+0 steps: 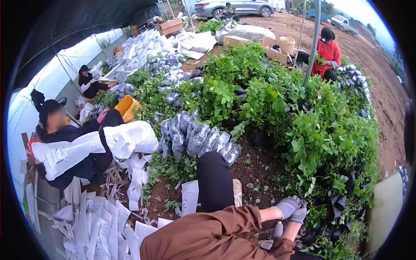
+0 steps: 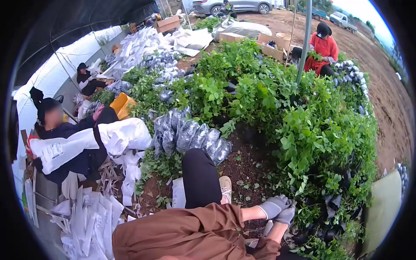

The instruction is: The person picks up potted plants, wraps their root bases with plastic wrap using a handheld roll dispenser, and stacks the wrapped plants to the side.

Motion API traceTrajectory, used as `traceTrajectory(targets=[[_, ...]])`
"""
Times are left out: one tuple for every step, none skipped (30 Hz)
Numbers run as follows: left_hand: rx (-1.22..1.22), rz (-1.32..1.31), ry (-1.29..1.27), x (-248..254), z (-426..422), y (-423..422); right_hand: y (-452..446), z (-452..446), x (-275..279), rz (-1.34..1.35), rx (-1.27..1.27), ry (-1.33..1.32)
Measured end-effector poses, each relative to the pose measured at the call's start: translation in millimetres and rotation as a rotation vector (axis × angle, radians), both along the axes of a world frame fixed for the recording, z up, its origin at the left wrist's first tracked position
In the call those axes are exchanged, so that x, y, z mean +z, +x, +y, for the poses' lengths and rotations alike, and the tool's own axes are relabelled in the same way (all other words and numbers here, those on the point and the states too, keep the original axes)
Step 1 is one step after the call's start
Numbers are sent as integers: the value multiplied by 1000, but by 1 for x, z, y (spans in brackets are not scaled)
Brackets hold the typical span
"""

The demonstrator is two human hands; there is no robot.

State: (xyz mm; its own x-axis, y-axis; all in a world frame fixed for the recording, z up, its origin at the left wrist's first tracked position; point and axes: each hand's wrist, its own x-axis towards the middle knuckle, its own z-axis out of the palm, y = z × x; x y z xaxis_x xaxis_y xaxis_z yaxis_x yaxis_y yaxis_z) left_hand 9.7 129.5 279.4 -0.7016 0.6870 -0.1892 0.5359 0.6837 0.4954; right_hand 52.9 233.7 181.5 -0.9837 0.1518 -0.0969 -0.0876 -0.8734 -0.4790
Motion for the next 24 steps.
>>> traceTrajectory(targets=[[-196, 40, 17, 3, -3, 6, 2, 3, 8, -12, -20, 8], [-70, -78, 274, -15, 1, 19, 3, 4, 16, -56, -51, 38], [-47, -182, 367, -25, 6, 28, 5, 5, 22, -98, -78, 65], [-22, -286, 460, -18, 5, 36, 6, 6, 26, -133, -103, 90], [-84, -172, 354, -11, 5, 41, 7, 10, 31, -159, -130, 107], [-170, -11, 196, 20, -4, 44, 5, 16, 38, -183, -160, 119], [-264, 177, 17, 58, -18, 50, 3, 25, 43, -205, -202, 130], [-378, 325, -98, 97, -34, 56, 0, 38, 51, -228, -242, 152], [-504, 356, -84, 130, -51, 56, -3, 54, 60, -240, -298, 169], [-654, 24, 243, 159, -67, 53, -6, 72, 70, -250, -359, 186], [-826, -367, 493, 188, -82, 49, -7, 89, 77, -252, -413, 195], [-735, -572, 705, 222, -99, 41, -6, 110, 86, -252, -470, 209], [-627, -791, 918, 252, -116, 32, 0, 128, 91, -261, -512, 220], [-578, -593, 1093, 276, -135, 15, 6, 142, 88, -282, -555, 223], [-526, -415, 1254, 297, -149, -2, 17, 157, 82, -314, -604, 214], [-545, -269, 1441, 319, -154, -10, 28, 169, 71, -358, -654, 200], [-665, -228, 1496, 338, -158, -16, 40, 181, 60, -409, -711, 178], [-721, -215, 1570, 355, -159, -16, 47, 188, 46, -459, -752, 148], [-738, -216, 1646, 373, -159, -5, 59, 196, 32, -512, -787, 125], [-723, -223, 1720, 389, -159, 11, 70, 197, 17, -559, -822, 94], [-683, -235, 1792, 403, -157, 25, 82, 197, 2, -604, -855, 59], [-640, -235, 1848, 410, -158, 37, 90, 191, -5, -634, -882, 16], [-608, -232, 1889, 413, -161, 44, 99, 189, -18, -659, -898, -5], [-611, -212, 1929, 407, -171, 47, 104, 181, -20, -677, -899, -28]])
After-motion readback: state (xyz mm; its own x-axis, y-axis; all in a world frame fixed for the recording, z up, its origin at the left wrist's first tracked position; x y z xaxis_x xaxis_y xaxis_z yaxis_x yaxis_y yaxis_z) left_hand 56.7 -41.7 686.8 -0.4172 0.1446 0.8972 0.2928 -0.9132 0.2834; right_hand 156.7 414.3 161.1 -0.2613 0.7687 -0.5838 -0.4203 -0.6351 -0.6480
